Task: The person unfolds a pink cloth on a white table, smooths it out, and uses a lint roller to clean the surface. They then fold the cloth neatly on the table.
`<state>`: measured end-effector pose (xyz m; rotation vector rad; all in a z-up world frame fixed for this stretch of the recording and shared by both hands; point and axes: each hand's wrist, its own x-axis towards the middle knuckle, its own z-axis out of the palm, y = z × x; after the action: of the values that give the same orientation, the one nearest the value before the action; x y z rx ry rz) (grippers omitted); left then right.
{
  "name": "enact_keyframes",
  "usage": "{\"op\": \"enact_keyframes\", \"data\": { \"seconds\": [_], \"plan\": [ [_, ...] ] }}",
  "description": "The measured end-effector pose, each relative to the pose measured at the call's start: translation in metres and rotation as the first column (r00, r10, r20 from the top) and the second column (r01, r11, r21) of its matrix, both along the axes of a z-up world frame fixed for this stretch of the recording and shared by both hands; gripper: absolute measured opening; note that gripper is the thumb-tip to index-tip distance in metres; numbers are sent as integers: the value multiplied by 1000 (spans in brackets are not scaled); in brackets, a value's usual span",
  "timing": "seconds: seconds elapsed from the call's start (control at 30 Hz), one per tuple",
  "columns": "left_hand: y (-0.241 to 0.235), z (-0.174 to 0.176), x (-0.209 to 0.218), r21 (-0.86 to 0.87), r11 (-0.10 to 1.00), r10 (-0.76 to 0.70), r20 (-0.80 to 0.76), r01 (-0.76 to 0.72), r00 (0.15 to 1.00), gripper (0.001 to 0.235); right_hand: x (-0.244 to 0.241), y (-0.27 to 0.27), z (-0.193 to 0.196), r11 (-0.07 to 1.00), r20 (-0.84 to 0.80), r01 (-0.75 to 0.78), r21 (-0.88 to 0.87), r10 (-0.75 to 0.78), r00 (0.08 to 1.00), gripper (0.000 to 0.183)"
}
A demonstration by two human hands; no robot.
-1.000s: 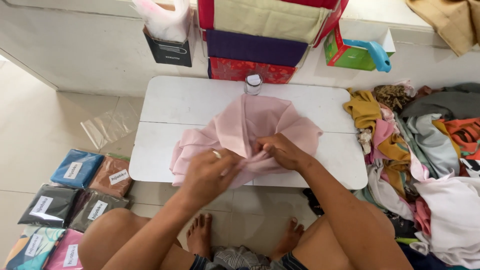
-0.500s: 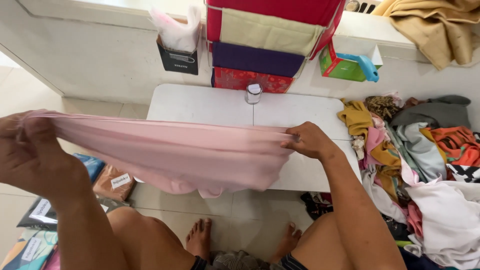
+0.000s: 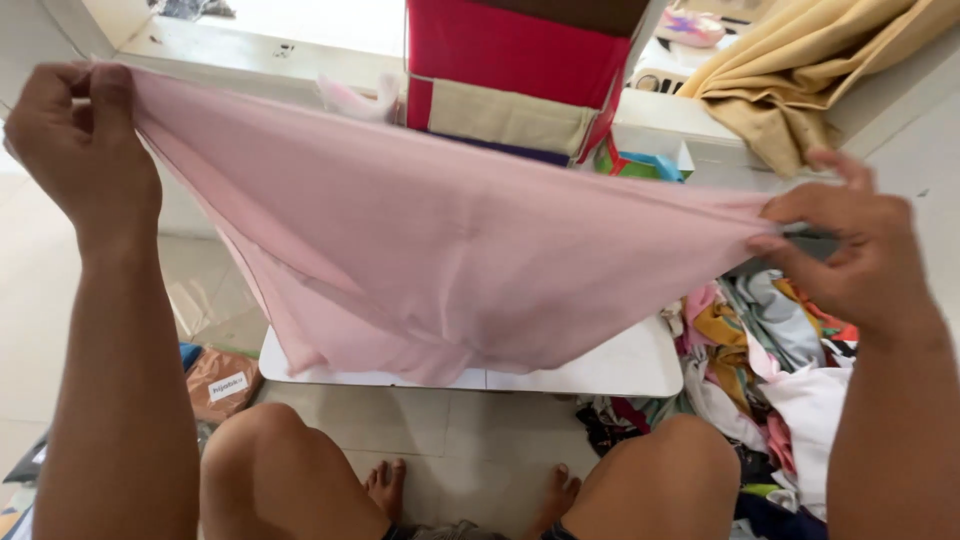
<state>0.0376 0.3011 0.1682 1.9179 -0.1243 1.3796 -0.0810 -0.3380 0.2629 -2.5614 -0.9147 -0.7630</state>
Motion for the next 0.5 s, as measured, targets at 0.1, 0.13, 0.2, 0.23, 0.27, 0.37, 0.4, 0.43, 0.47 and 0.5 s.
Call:
{"op": "enact_keyframes", "data": {
  "seconds": [0.1,0.13,0.2,0.23,0.27,0.37,0.4,0.43,0.47,0.5],
  "plan": [
    [-30,20,6,40,996,-75,-61,78,995,20,-17,4,38,972,-229,228,-61,-236,944,20],
    [-40,25,2,72,990,-101,-208,118,973,21,-16,9,46,917,-441,363,-167,-399,804,27],
    [-44,22,3,76,995,-56,-60,61,997,22,-11,-21,36,903,-329,430,-14,-410,850,25],
    [-46,22,6,74,997,-16,86,10,996,23,-9,-37,29,869,-219,474,145,-439,872,24],
    [-60,27,2,79,997,-17,84,11,996,23,-9,-41,28,868,-223,474,148,-438,871,24],
    [-88,35,-5,-12,997,-75,40,76,996,21,-3,-69,17,910,-132,414,29,-407,904,34],
    [-86,37,-1,-69,995,-71,92,77,993,20,4,-87,10,921,38,382,74,-385,922,32],
    [-82,40,3,-126,989,-62,144,81,988,20,10,-105,4,934,208,339,109,-355,911,30],
    [-88,45,0,-130,989,-52,144,71,988,20,2,-85,17,938,210,331,105,-346,914,30],
    [-93,51,-4,-190,980,-46,104,65,993,23,-6,-66,30,917,-51,388,90,-384,922,30]
  ]
}}
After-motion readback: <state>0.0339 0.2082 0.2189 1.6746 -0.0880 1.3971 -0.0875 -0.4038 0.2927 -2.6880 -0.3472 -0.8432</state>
